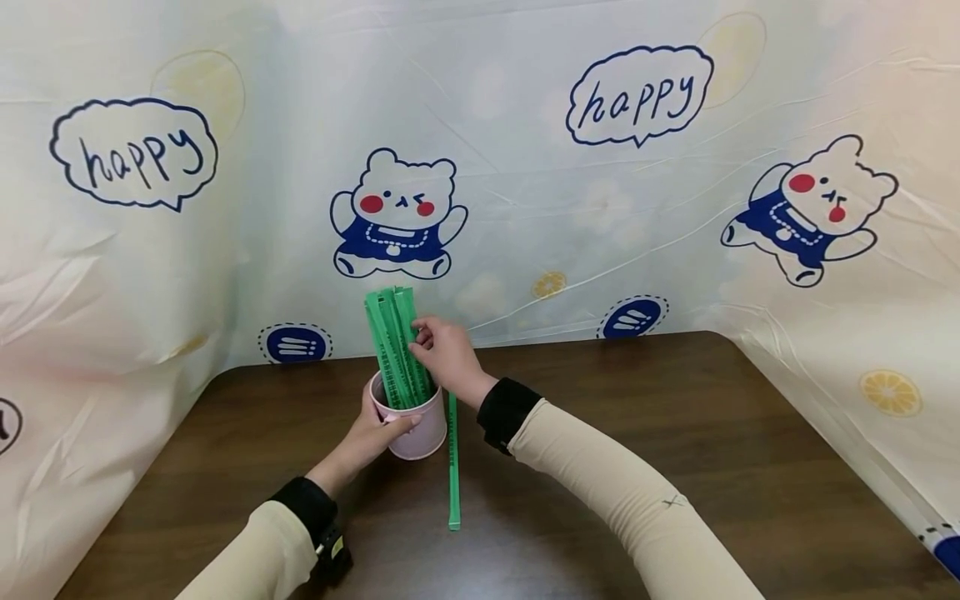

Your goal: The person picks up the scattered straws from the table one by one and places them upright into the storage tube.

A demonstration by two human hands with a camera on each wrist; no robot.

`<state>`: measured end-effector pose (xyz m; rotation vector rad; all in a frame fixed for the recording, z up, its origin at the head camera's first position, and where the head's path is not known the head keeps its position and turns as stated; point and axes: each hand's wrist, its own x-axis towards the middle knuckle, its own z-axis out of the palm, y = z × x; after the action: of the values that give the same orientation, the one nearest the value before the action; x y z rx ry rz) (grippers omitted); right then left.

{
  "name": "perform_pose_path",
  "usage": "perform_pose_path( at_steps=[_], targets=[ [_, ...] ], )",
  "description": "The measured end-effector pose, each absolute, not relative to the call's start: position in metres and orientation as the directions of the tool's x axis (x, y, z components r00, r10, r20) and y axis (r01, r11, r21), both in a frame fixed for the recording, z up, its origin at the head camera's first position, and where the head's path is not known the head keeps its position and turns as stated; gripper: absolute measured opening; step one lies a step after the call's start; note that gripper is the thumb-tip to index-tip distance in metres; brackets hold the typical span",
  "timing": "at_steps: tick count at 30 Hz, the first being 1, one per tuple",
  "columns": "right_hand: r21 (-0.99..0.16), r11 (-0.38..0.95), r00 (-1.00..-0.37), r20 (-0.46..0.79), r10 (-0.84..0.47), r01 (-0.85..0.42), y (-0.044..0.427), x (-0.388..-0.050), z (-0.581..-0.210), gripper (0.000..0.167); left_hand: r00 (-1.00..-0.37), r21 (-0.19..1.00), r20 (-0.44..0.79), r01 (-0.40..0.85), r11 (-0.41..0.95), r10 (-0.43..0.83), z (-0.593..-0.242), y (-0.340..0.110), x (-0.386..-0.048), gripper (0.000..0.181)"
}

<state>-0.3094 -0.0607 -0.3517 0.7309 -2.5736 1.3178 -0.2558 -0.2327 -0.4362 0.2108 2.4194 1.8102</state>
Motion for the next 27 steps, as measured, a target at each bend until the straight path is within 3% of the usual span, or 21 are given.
perform_pose_path(
  at_steps=[7,12,16,23,26,27],
  targets=[
    [-0.738,0.484,-0.877,0.333,-0.347,-0.471,-0.057,-0.308,-0.352,0.042,-0.984,0.958,-0.012,0.039,0.284,0.177,-0.439,-0.233,-0.254,0.102],
    [-0.797,0.43,-0.901,0.329,-0.281,-0.425,-0.046,-0.315,-0.357,0.036,-0.983,0.961,-0.017,0.034,0.275,0.181,-0.439,-0.234,-0.256,0.101],
    [-0.799,0.469,-0.926,0.319,-0.2,-0.376,-0.035,-0.326,-0.369,0.03,-0.984,0.96,-0.024,0.027,0.28,0.178,-0.438,-0.236,-0.257,0.103],
    [-0.753,0.644,-0.973,-0.026,-0.229,-0.132,-0.03,-0.33,-0.405,0.031,-0.984,0.96,-0.044,0.007,0.281,0.173,-0.437,-0.236,-0.255,0.103],
    [-0.706,0.703,-0.964,-0.12,-0.238,-0.086,-0.034,-0.328,-0.417,0.007,-0.983,0.96,-0.046,0.006,0.281,0.177,-0.436,-0.235,-0.256,0.103],
    [-0.702,0.707,-0.962,-0.129,-0.239,-0.081,-0.035,-0.327,-0.419,0.014,-0.983,0.96,-0.044,0.008,0.28,0.18,-0.436,-0.235,-0.256,0.103]
  ],
)
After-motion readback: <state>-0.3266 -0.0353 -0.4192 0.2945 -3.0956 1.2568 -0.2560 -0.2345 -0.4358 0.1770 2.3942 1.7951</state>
